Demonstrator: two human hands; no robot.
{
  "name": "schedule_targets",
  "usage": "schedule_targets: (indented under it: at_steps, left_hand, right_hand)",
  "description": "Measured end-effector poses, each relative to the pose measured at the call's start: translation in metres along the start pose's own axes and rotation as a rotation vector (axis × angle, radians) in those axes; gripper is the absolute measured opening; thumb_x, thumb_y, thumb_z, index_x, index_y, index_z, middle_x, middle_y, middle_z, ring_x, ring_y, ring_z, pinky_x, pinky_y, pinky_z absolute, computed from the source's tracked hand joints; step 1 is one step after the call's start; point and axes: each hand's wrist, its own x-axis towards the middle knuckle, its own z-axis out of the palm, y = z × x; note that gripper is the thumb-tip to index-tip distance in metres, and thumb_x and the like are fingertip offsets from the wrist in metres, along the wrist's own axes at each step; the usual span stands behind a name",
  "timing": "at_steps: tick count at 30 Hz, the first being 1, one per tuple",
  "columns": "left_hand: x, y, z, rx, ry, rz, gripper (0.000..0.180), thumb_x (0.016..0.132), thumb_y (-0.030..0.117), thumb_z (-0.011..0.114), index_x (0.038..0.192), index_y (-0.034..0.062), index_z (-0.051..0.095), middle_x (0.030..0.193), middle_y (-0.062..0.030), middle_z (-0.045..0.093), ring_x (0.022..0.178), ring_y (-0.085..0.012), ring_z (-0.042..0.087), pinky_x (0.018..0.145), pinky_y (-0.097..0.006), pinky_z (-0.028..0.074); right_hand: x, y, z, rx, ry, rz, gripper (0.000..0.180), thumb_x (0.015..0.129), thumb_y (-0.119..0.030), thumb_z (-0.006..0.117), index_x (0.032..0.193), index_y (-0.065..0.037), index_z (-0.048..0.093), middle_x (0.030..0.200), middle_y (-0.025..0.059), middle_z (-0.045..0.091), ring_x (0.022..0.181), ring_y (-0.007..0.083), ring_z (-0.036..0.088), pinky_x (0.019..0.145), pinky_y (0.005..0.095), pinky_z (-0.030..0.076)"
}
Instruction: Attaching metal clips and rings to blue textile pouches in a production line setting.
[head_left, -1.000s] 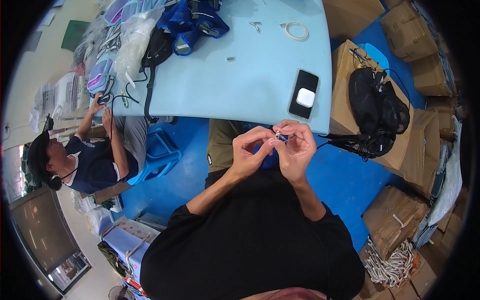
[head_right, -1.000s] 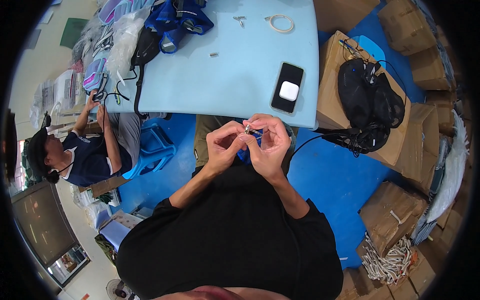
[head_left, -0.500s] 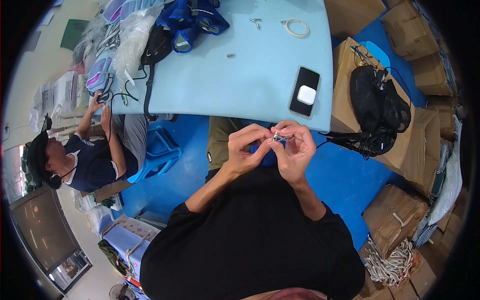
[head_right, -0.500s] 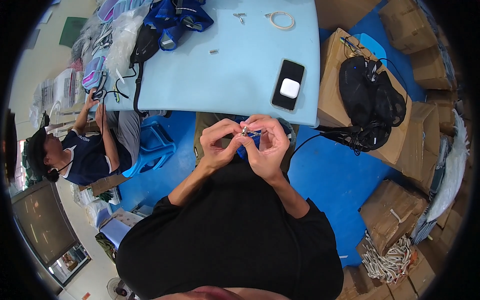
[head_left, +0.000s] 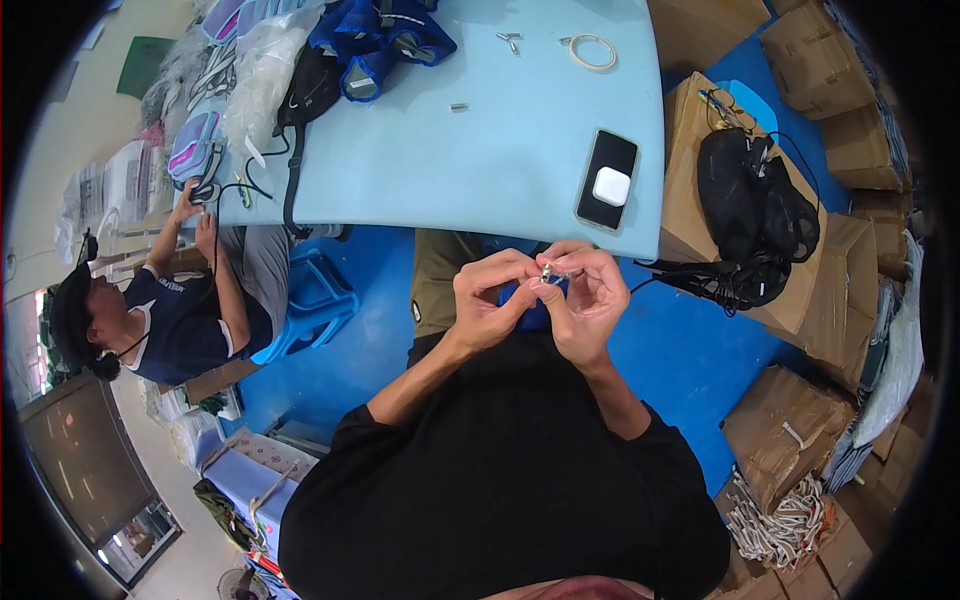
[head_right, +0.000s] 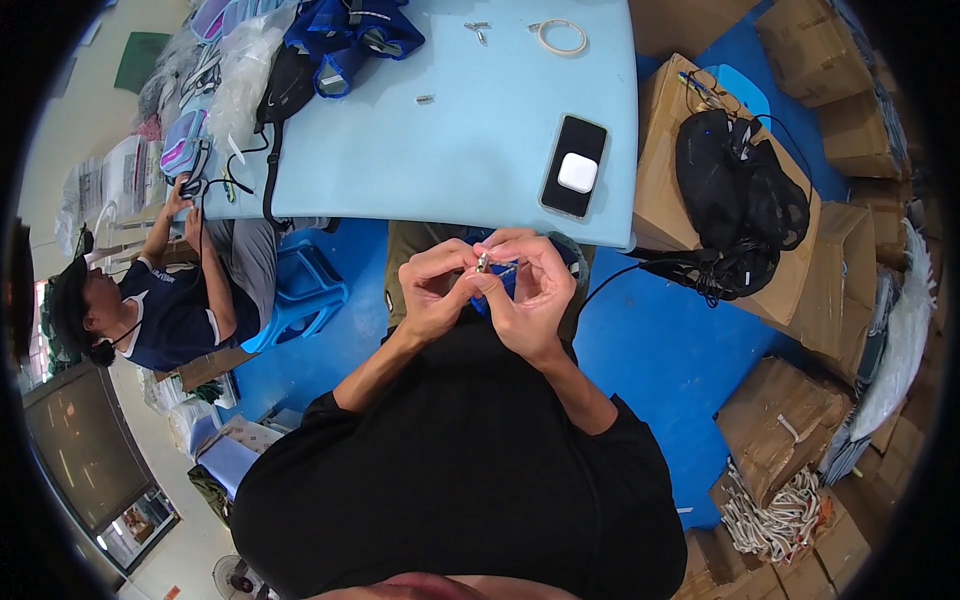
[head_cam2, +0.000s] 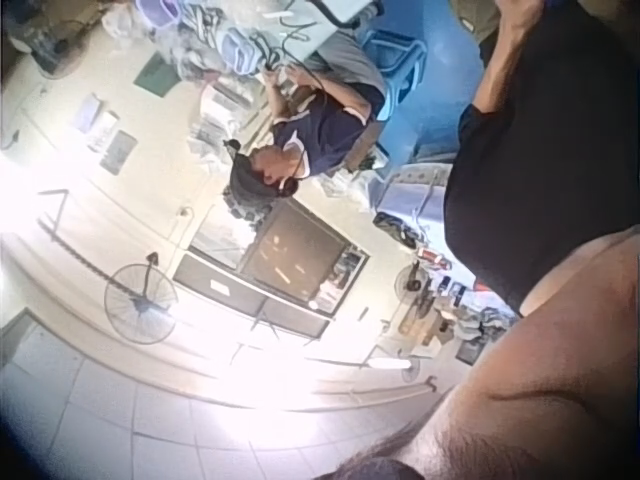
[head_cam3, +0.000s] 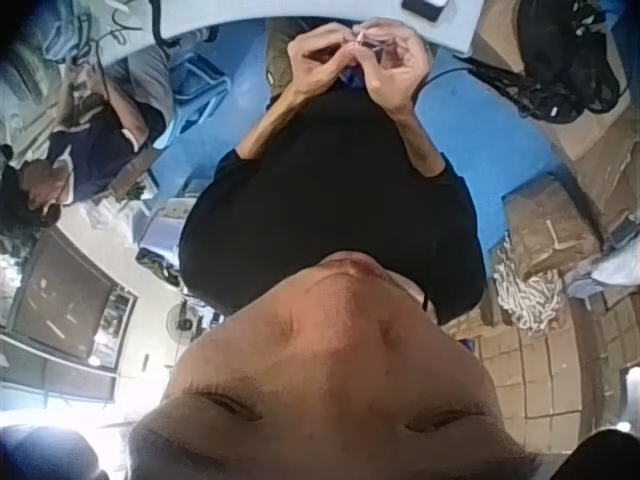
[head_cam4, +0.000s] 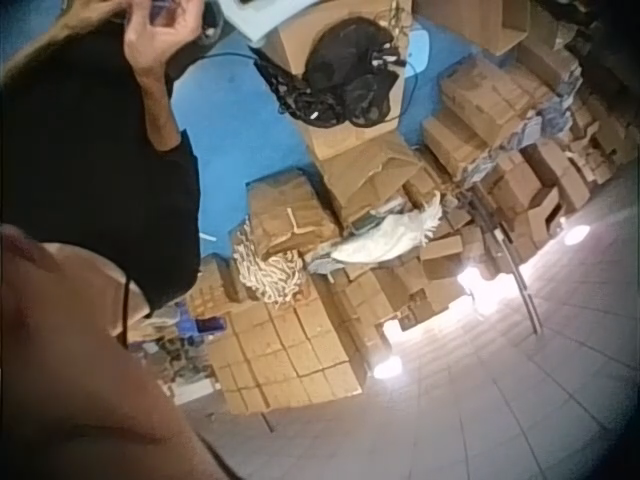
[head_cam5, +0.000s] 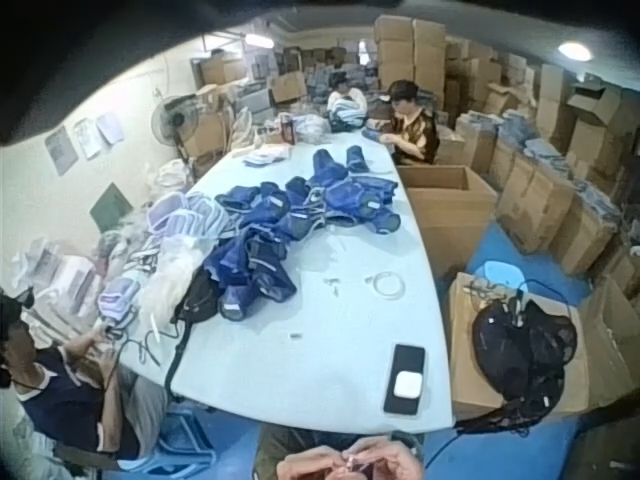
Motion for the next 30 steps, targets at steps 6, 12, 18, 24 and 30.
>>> schedule_targets:
  at_steps: [6,12,18,24,30]
  left_hand:
    - [0.0,0.005,-0.005,0.23,-0.042,0.014,0.007,0.092,0.0,0.074,0.092,-0.0077,0.074,0.09,-0.0091,0.071,0.073,-0.0116,0.063,0.064,-0.025,0.05]
    - [-0.014,-0.001,-0.004,-0.043,0.102,-0.261,0.016,0.103,0.012,0.066,0.11,-0.0021,0.068,0.096,-0.0088,0.074,0.076,-0.0123,0.067,0.067,-0.026,0.053]
    - [0.0,-0.004,-0.01,-0.214,0.024,-0.318,0.011,0.108,0.012,0.058,0.114,0.0037,0.055,0.086,-0.0059,0.067,0.072,-0.0103,0.062,0.065,-0.026,0.05]
    - [0.0,-0.009,-0.008,-0.225,0.087,-0.329,0.013,0.108,0.014,0.059,0.114,0.0034,0.057,0.085,-0.0039,0.065,0.073,-0.0087,0.06,0.065,-0.024,0.048]
    - [0.0,-0.008,-0.009,-0.089,0.073,-0.387,0.017,0.107,0.014,0.06,0.114,-0.0005,0.066,0.085,-0.0009,0.064,0.072,-0.0068,0.058,0.065,-0.024,0.046]
  right_hand:
    - [0.001,-0.001,-0.002,-0.068,0.039,-0.071,0.033,0.081,0.013,0.079,0.105,0.001,0.061,0.108,0.0187,0.067,0.098,0.02,0.067,0.089,0.0327,0.056]
    - [0.004,-0.009,-0.001,-0.199,-0.007,-0.188,0.033,0.08,0.016,0.077,0.104,0.002,0.061,0.108,0.0206,0.065,0.096,0.0216,0.068,0.084,0.0333,0.058]
    - [0.001,0.01,-0.001,-0.128,0.055,-0.027,0.029,0.083,0.016,0.073,0.105,0.003,0.06,0.11,0.0186,0.066,0.093,0.0172,0.068,0.081,0.0307,0.058]
    - [-0.002,0.023,-0.01,-0.153,0.056,0.015,0.029,0.083,0.013,0.076,0.105,0.001,0.061,0.107,0.0149,0.067,0.093,0.016,0.067,0.087,0.0307,0.054]
    - [-0.005,0.03,-0.012,-0.193,0.048,0.015,0.03,0.082,0.012,0.078,0.105,0.002,0.06,0.106,0.0151,0.067,0.101,0.0195,0.066,0.093,0.0322,0.053]
